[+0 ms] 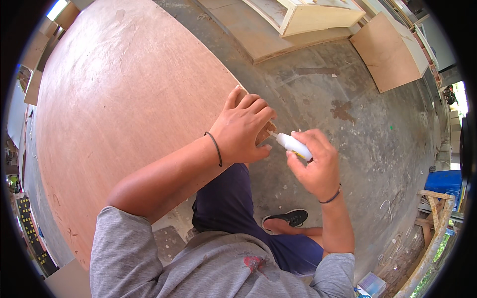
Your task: The person applies glue to a wood sliver, presses it into a damaged corner of a large plywood board, then sands down the board's surface and edges with a sanding block.
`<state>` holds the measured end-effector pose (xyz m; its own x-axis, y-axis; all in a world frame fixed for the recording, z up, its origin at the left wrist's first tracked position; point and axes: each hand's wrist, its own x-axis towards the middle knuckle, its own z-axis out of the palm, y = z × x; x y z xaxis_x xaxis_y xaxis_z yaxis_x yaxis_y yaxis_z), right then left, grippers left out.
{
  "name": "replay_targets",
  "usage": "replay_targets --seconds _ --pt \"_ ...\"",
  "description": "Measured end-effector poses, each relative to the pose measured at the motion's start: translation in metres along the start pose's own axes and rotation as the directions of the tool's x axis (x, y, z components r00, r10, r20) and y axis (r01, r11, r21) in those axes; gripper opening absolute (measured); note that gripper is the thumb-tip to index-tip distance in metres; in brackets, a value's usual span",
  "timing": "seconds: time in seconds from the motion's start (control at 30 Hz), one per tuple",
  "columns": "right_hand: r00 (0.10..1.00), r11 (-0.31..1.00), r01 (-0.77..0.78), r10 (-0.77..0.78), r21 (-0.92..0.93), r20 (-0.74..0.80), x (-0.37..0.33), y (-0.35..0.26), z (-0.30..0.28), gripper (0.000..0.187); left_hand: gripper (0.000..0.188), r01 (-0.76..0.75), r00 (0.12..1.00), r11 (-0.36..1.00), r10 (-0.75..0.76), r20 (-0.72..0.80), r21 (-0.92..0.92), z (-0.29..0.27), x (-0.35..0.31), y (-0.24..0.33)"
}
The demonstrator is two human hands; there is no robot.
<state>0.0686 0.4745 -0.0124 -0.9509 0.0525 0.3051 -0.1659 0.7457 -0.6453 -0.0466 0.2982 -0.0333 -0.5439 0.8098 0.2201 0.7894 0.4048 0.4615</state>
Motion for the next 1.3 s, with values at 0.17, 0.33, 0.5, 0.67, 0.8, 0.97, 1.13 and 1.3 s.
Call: replay_targets --seconds 0.17,0.33,0.5,0.67,0.8,0.97,1.13,1.3 --pt "1.000 1.000 -0.010 0.010 0.010 0.002 -0.001 -0.002 -0.001 0.033 0.059 -0.006 1.000 1.000 0.006 -0.001 -0.012 0.000 0.000 0.000" --pt "0.997 0.994 -0.073 0.074 0.083 -0.004 -0.001 -0.001 -0.001 0.033 0.064 0.002 1.000 1.000 -0.002 0.017 -0.021 -0.002 0.000 0.000" --pt "0.978 0.961 -0.189 0.202 0.200 -0.048 -0.007 0.008 -0.004 0.032 0.072 -0.024 1.000 0.999 0.024 -0.011 -0.032 -0.003 -0.001 0.001" --pt "0.983 0.975 -0.148 0.164 0.167 -0.085 -0.011 0.014 -0.002 0.030 0.078 -0.049 0.998 0.998 0.049 -0.034 -0.026 -0.001 -0.002 0.000" --pt "0.977 0.967 -0.178 0.196 0.182 -0.086 -0.011 0.013 -0.002 0.030 0.080 -0.035 0.999 0.999 0.035 -0.004 0.009 -0.002 0.000 0.002" --pt "0.984 0.979 -0.135 0.151 0.153 -0.097 -0.011 0.014 0.001 0.029 0.080 -0.024 1.000 0.999 0.024 0.005 0.030 -0.001 0.000 0.003" --pt "0.985 0.982 -0.130 0.143 0.139 -0.092 -0.011 0.013 0.001 0.028 0.081 -0.025 0.999 0.999 0.025 0.024 0.032 -0.003 0.000 0.003" --pt "0.987 0.984 -0.126 0.136 0.122 -0.081 -0.011 0.012 0.000 0.028 0.080 -0.028 0.999 0.999 0.027 0.025 0.031 -0.003 0.000 0.003"
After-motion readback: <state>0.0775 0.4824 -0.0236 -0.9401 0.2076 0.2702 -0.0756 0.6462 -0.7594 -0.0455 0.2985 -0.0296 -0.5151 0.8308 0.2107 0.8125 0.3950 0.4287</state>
